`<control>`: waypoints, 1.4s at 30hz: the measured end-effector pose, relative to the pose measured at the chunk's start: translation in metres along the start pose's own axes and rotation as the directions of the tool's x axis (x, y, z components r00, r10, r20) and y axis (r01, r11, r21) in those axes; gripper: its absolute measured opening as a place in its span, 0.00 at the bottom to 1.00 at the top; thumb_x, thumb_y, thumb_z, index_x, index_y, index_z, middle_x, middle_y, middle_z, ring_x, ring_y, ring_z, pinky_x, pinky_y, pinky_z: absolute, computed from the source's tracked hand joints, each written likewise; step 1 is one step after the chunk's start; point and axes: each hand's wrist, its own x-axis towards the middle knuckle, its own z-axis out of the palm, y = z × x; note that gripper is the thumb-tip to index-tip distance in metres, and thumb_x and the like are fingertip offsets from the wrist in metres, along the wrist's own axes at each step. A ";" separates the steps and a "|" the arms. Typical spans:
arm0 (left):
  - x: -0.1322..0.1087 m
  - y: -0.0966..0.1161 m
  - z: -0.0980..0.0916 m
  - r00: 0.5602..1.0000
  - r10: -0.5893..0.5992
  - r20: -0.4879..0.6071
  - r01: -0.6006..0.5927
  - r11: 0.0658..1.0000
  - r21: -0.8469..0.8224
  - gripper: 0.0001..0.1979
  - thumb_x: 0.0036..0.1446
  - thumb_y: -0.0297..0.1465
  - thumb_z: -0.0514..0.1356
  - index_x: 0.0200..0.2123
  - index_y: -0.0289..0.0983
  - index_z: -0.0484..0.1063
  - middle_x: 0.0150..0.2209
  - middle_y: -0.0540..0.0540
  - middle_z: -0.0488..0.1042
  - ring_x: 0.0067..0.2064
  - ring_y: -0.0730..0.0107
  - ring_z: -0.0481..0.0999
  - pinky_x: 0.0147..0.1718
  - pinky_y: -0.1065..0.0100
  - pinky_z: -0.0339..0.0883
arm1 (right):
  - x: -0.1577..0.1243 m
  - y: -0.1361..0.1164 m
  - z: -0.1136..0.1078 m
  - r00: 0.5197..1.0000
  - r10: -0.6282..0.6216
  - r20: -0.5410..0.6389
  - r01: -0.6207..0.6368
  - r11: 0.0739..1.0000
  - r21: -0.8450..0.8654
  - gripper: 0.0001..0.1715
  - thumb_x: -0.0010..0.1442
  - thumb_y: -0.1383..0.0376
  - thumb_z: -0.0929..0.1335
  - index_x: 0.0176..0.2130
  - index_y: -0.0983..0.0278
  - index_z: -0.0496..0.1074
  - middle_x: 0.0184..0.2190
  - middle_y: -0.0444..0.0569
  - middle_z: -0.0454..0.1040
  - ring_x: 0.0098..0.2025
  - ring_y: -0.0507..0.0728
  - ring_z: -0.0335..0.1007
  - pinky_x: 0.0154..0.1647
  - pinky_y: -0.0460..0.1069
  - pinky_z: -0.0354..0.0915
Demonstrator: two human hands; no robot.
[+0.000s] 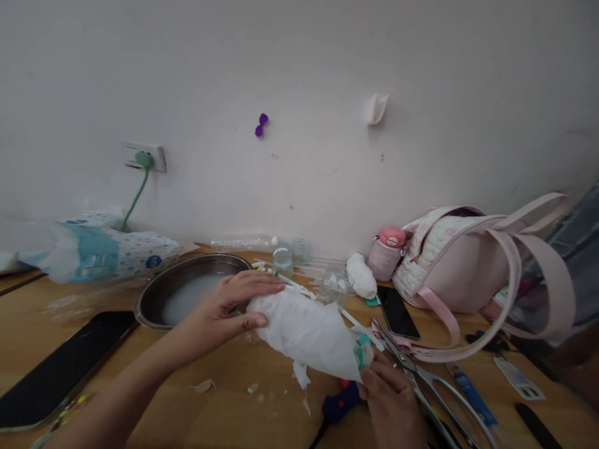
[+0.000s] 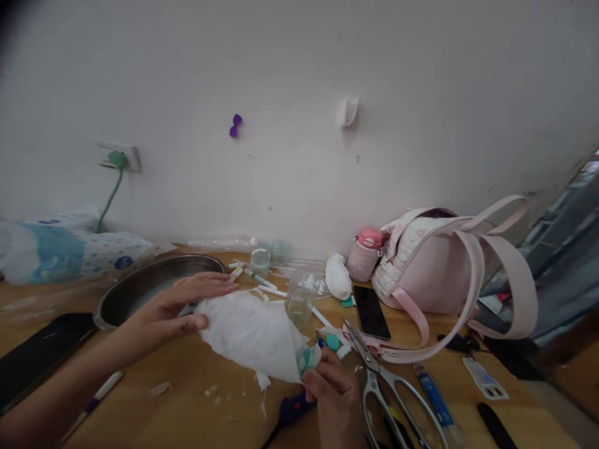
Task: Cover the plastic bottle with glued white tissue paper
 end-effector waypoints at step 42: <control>0.009 -0.010 0.032 0.864 -0.471 -0.177 0.364 0.828 -0.426 0.19 0.44 0.42 0.64 0.39 0.39 0.68 0.21 0.55 0.73 0.25 0.69 0.69 0.23 0.72 0.58 | 0.004 0.021 0.002 0.966 0.247 -0.076 -0.230 0.957 0.179 0.13 0.39 0.59 0.78 0.18 0.64 0.76 0.17 0.40 0.63 0.17 0.44 0.51 0.16 0.41 0.47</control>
